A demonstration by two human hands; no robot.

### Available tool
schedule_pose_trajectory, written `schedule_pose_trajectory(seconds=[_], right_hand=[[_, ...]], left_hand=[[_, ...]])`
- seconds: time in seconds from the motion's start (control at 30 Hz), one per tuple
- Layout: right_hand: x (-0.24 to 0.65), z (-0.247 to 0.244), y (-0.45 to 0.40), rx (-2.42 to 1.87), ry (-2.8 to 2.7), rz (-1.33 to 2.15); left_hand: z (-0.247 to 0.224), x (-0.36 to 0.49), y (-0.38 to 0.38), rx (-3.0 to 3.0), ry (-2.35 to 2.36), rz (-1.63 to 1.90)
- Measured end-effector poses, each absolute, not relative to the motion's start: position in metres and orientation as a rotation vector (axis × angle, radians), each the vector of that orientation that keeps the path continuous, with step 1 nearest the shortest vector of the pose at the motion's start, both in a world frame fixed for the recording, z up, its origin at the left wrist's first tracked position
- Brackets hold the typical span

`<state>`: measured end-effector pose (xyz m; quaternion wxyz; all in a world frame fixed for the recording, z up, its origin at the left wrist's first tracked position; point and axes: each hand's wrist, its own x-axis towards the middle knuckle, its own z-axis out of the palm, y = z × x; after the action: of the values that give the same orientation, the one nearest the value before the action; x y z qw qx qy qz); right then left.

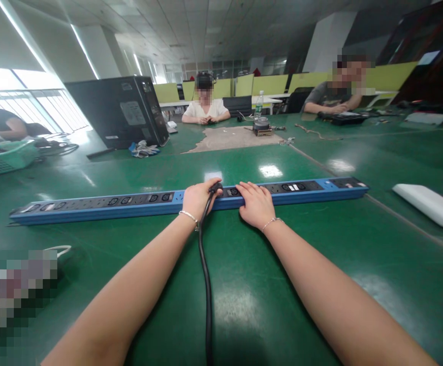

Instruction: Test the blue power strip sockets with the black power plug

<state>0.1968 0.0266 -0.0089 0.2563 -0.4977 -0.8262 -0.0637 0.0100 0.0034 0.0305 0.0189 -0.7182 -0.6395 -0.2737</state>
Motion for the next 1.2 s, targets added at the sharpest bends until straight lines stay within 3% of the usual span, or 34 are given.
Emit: schedule_pose_trajectory(seconds=[0.6, 0.97, 1.2], right_hand=[[0.197, -0.009, 0.026, -1.345, -2.214, -0.131], [0.159, 0.001, 0.013, -0.974, -2.256, 0.017], [0.15, -0.001, 0.021, -1.027, -2.25, -0.003]], left_hand=[[0.029, 0.03, 0.005, -2.153, -1.816, -0.552], [0.015, 0.02, -0.004, -2.23, -1.869, -0.615], [0.006, 0.017, -0.004, -2.212, -1.843, -0.589]])
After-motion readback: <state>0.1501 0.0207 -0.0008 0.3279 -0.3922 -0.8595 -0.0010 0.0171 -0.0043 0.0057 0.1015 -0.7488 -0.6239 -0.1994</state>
